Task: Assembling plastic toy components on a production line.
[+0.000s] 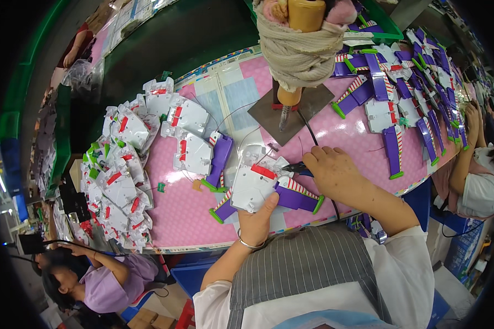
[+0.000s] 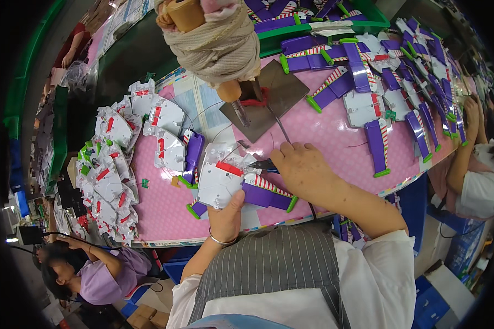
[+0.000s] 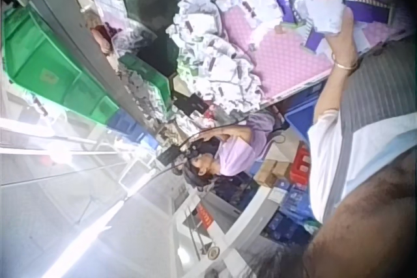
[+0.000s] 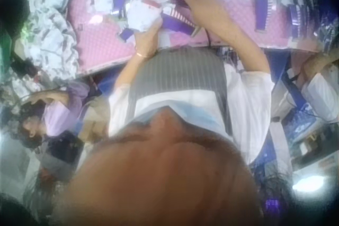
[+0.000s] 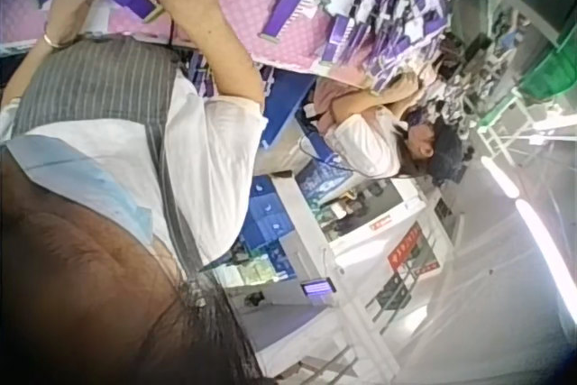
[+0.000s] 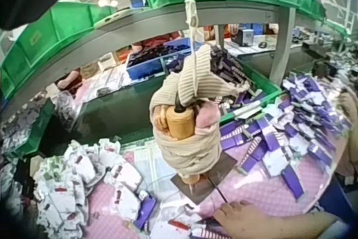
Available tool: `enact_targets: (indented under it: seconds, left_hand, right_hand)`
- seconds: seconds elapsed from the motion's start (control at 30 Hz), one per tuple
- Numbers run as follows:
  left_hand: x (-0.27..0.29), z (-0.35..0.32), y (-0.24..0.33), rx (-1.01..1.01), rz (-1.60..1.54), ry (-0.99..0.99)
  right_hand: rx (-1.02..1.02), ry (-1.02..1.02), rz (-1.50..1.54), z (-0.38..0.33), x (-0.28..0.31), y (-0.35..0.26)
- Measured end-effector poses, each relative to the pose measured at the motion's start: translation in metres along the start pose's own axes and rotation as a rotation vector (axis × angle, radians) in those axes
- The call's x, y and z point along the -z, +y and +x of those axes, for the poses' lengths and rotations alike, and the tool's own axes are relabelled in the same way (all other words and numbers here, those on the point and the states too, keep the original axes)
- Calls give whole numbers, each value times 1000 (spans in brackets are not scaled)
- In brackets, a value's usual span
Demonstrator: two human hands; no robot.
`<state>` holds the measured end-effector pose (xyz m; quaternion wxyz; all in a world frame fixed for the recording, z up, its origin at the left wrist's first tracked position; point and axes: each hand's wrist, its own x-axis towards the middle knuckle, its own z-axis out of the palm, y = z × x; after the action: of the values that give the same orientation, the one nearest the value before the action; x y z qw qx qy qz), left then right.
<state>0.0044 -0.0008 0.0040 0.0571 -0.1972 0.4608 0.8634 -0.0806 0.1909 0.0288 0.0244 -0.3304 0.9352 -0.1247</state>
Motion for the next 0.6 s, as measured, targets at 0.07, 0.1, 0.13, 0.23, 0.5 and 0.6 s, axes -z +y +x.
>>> enact_targets:
  seconds: [0.07, 0.1, 0.13, 0.23, 0.5, 0.6]
  left_hand:
    - [1, 1, -1, -28, 58, -6]
    - [1, 1, -1, -42, 86, -9]
    - [1, 1, -1, -42, 96, 2]
    - [0, 1, -1, -42, 101, 37]
    - [-1, 1, 1, -45, 114, 36]
    - [-1, 2, 2, -58, 153, 34]
  right_hand:
    - [13, -32, -24, 2, 1, 1]
    - [13, -51, -15, 4, 3, 1]
    - [13, -70, -6, 6, 4, 1]
    - [14, -43, 13, 6, 5, 1]
    - [22, -31, 10, 6, 1, 3]
    - [26, -65, 9, 7, 4, 3]
